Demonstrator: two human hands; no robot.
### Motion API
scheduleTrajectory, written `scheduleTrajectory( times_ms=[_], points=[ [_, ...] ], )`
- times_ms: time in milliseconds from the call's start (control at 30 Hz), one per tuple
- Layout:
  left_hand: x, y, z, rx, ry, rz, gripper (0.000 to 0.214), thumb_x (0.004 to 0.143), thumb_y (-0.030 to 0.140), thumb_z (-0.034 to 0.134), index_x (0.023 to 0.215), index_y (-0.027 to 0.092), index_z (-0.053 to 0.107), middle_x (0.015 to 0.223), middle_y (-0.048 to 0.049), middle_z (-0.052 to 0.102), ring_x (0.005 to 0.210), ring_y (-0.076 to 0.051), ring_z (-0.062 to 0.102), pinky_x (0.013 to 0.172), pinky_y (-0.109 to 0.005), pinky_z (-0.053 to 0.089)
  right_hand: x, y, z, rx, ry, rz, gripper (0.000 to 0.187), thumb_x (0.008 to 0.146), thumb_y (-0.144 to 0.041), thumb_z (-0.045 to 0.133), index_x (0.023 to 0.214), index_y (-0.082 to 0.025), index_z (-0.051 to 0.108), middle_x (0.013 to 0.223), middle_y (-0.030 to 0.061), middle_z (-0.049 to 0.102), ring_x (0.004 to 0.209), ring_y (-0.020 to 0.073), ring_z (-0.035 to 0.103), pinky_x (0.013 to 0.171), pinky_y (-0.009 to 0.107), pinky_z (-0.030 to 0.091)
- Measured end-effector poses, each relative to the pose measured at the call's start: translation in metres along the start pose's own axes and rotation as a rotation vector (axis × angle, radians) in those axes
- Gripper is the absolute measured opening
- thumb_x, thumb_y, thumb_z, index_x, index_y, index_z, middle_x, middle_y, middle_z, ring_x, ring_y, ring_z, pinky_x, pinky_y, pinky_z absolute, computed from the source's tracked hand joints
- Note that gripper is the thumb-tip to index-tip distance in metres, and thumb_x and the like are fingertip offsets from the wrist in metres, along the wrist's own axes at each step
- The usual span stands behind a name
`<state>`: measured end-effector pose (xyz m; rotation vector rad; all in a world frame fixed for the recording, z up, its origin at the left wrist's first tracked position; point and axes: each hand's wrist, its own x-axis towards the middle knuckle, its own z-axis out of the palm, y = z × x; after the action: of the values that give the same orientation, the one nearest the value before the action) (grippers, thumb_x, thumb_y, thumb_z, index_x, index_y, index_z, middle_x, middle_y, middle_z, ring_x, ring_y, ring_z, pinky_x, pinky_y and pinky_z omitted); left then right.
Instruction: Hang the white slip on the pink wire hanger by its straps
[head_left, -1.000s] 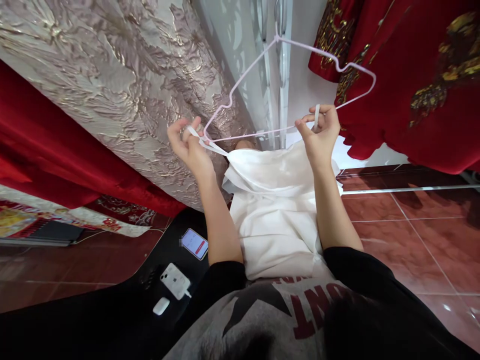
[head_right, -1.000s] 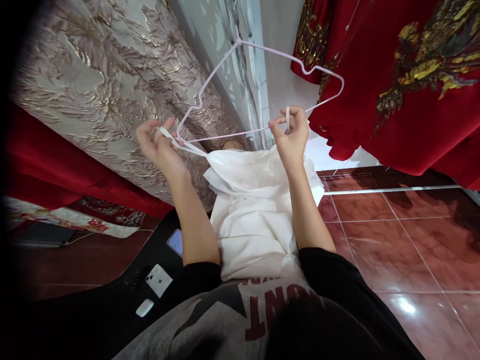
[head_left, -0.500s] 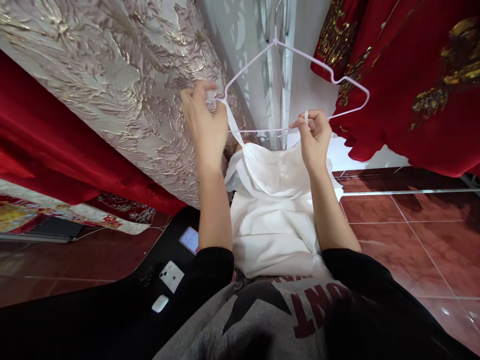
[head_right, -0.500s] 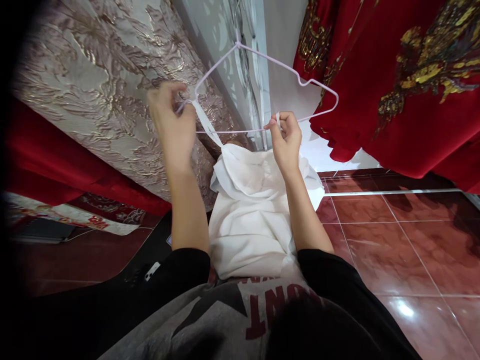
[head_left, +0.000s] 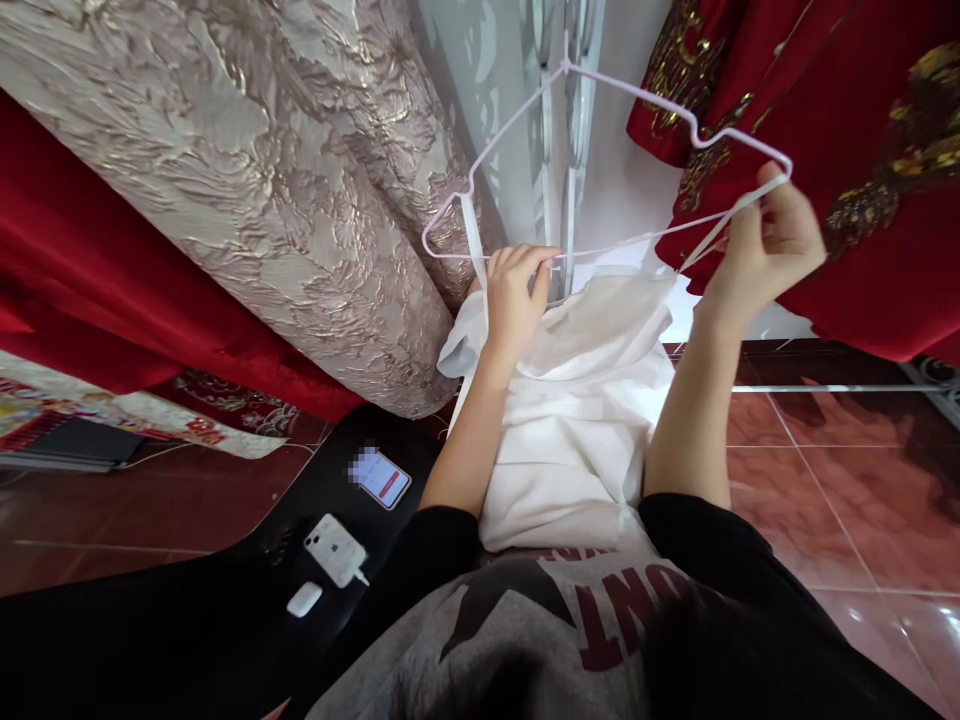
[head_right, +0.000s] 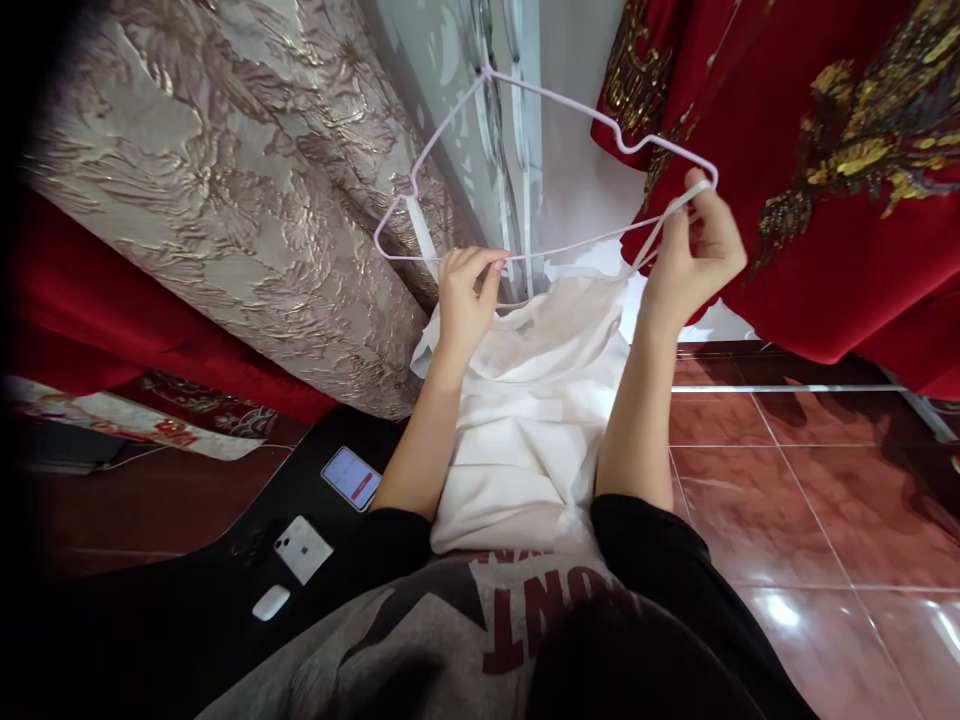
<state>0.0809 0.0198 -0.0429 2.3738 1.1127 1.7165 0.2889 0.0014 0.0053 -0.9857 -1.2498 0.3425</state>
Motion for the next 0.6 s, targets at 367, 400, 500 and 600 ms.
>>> scheduleTrajectory(
  times_ms=[367,400,500,600],
  points=[
    [0.001,0.006,-0.002,0.032,-0.020,-0.028,0.024,0.095,0.010,0.051,0.097,0.024,0.070,0.091,-0.0044,0.067,0.091,-0.027,0.057,0.093,-0.041,0.036,0.034,0.024,-0.015,0.171,0.558,-0.118,0.006,0.076,-0.012,0.064,0.082,-0.014,0.066,0.080,0.0032,0.067,0.074,0.0128,0.066,0.063,0.026,0.052],
    [0.001,0.006,-0.004,0.037,-0.023,-0.027,0.023,0.095,0.009,0.052,0.097,0.024,0.070,0.092,-0.0041,0.067,0.091,-0.027,0.057,0.093,-0.040,0.036,0.036,0.026,-0.017,0.204,0.599,-0.115,0.006,0.077,-0.012,0.064,0.082,-0.014,0.066,0.079,0.0022,0.066,0.071,0.0115,0.065,0.062,0.025,0.052],
    [0.003,0.006,-0.009,0.066,-0.043,-0.035,0.023,0.096,0.009,0.053,0.096,0.024,0.069,0.093,-0.0028,0.068,0.092,-0.026,0.058,0.092,-0.040,0.037,0.042,0.033,-0.023,0.254,0.654,-0.044,0.007,0.082,-0.014,0.059,0.087,-0.013,0.063,0.083,0.0000,0.064,0.065,0.0071,0.064,0.064,0.025,0.054],
    [0.004,0.007,-0.012,0.120,-0.067,-0.038,0.023,0.097,0.009,0.052,0.097,0.023,0.069,0.093,-0.0013,0.069,0.090,-0.024,0.059,0.090,-0.038,0.039,0.050,0.036,-0.029,0.215,0.610,0.007,0.010,0.085,-0.013,0.057,0.091,-0.010,0.063,0.086,0.0010,0.063,0.061,0.0053,0.063,0.060,0.023,0.053]
  ],
)
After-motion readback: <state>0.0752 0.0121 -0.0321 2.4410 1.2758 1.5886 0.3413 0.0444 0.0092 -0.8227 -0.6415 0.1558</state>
